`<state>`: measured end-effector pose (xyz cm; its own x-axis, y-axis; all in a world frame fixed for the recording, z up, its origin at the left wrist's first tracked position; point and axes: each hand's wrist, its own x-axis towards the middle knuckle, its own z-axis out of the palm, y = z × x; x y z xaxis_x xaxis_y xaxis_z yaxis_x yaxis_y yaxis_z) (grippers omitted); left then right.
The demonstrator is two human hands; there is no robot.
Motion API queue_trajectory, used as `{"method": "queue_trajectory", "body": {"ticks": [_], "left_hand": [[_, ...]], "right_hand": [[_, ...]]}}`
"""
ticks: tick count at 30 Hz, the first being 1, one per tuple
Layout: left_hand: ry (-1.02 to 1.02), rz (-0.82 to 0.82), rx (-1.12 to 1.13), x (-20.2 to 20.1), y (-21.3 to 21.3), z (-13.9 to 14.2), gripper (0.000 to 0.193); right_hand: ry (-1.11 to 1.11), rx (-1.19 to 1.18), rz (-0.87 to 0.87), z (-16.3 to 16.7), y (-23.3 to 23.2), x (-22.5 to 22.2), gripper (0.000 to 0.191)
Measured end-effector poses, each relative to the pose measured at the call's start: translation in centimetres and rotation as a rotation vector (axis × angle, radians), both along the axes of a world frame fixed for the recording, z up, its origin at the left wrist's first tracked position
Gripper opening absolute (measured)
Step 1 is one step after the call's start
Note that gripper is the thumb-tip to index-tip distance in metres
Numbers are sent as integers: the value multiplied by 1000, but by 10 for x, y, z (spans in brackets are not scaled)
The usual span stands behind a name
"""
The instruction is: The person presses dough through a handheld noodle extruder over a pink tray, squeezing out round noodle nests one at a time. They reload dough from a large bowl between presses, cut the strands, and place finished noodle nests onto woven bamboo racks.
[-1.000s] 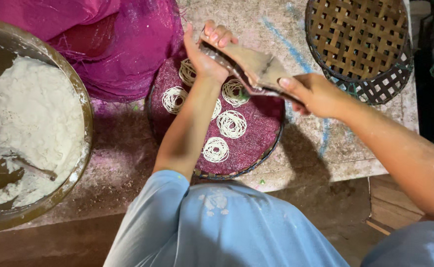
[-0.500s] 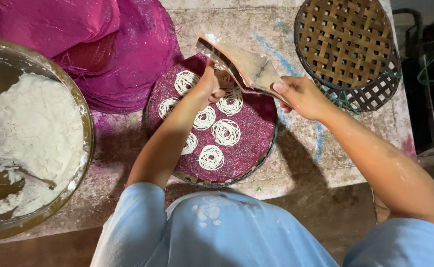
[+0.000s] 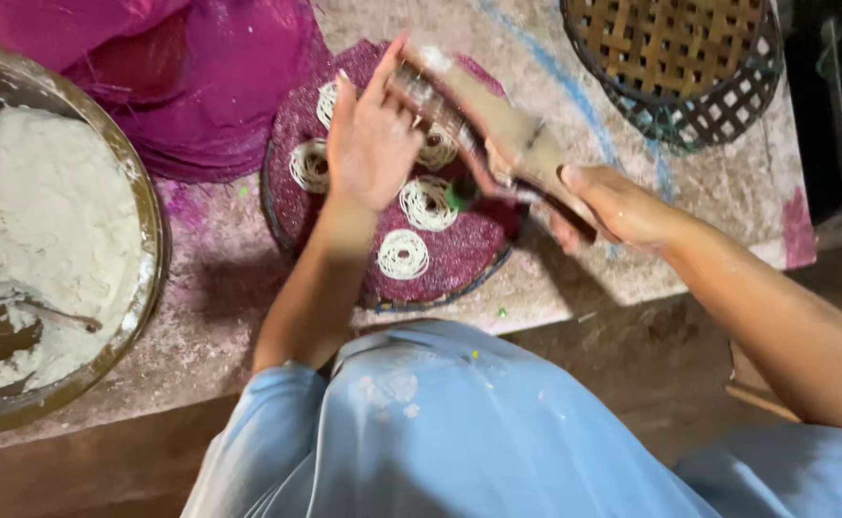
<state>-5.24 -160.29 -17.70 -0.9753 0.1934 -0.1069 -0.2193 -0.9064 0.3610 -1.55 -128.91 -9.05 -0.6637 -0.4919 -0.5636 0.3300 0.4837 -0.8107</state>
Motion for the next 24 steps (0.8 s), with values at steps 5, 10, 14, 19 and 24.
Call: {"method": "queue_trajectory", "body": {"ticks": [5, 10, 14, 19, 24], "left_hand": [[228, -73, 512, 26, 51, -7, 53], [117, 60, 432, 32, 52, -12, 51], [153, 79, 388, 37, 45, -13, 53], [-8, 149, 418, 43, 65, -7, 54], [33, 193, 370, 26, 57, 5, 53]], "right_hand": [[-213, 139, 16, 3, 12, 47, 70], [159, 431, -12, 1, 2, 69, 66], [221, 411, -28, 2, -9, 76, 63], [200, 610, 27, 10, -13, 75, 71], [342, 509, 8, 16, -15, 71, 69]]}}
